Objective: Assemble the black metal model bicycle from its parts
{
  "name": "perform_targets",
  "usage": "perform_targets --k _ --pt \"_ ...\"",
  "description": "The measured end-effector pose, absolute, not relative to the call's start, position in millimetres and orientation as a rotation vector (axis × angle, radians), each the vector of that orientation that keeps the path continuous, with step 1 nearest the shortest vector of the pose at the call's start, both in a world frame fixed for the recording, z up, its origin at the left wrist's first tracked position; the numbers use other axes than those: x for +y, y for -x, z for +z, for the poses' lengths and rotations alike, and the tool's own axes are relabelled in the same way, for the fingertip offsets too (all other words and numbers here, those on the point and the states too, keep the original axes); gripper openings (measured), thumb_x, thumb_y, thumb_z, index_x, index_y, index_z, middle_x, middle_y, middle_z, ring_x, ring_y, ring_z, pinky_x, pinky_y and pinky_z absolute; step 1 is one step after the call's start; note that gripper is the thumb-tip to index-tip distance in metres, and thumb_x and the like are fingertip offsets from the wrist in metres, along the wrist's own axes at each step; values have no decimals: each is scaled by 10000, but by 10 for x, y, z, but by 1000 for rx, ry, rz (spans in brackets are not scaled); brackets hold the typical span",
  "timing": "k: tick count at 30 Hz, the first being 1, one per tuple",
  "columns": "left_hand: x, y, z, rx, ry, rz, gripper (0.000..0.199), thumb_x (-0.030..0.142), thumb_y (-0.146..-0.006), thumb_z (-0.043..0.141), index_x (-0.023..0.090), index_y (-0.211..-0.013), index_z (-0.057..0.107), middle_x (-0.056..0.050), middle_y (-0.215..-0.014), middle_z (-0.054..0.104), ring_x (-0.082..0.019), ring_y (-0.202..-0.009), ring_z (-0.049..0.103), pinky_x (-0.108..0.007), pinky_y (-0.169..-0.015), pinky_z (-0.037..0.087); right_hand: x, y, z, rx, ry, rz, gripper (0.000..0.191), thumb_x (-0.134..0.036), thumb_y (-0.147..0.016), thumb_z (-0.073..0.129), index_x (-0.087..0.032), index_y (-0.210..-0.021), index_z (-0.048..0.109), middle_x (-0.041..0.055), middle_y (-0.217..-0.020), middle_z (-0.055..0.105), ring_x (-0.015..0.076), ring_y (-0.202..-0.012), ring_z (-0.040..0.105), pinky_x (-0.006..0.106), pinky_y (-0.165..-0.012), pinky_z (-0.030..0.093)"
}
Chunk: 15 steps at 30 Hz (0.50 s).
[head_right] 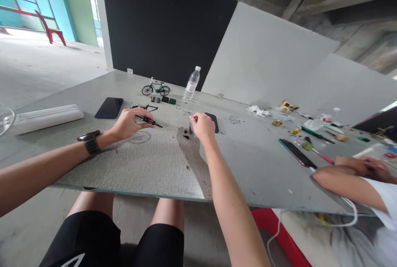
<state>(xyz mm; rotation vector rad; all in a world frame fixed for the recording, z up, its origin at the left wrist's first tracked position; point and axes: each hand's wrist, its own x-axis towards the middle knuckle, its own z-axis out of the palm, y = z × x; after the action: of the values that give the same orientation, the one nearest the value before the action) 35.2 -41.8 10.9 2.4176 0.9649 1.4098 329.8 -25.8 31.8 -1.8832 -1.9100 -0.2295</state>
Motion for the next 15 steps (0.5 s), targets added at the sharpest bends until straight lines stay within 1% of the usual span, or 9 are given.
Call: perform_targets --k 6,15 --pt "-397 -336 104 975 -2407 1424 151 329 -785 828 221 -871 768 -23 -888 777 -201 -829 708 -317 -758 528 -230 -3426 311 -1913 1937 -164 189 -332 -940 590 -225 -912 742 73 -944 739 204 -849 644 281 -639 366" --pt "-285 -157 157 1147 -2274 1673 194 356 -774 834 212 -888 772 -52 -872 778 -209 -780 704 -345 -727 537 -300 -3231 298 -1968 1887 -77 206 -363 -938 571 -235 -882 721 53 -907 728 201 -824 618 277 -610 335"
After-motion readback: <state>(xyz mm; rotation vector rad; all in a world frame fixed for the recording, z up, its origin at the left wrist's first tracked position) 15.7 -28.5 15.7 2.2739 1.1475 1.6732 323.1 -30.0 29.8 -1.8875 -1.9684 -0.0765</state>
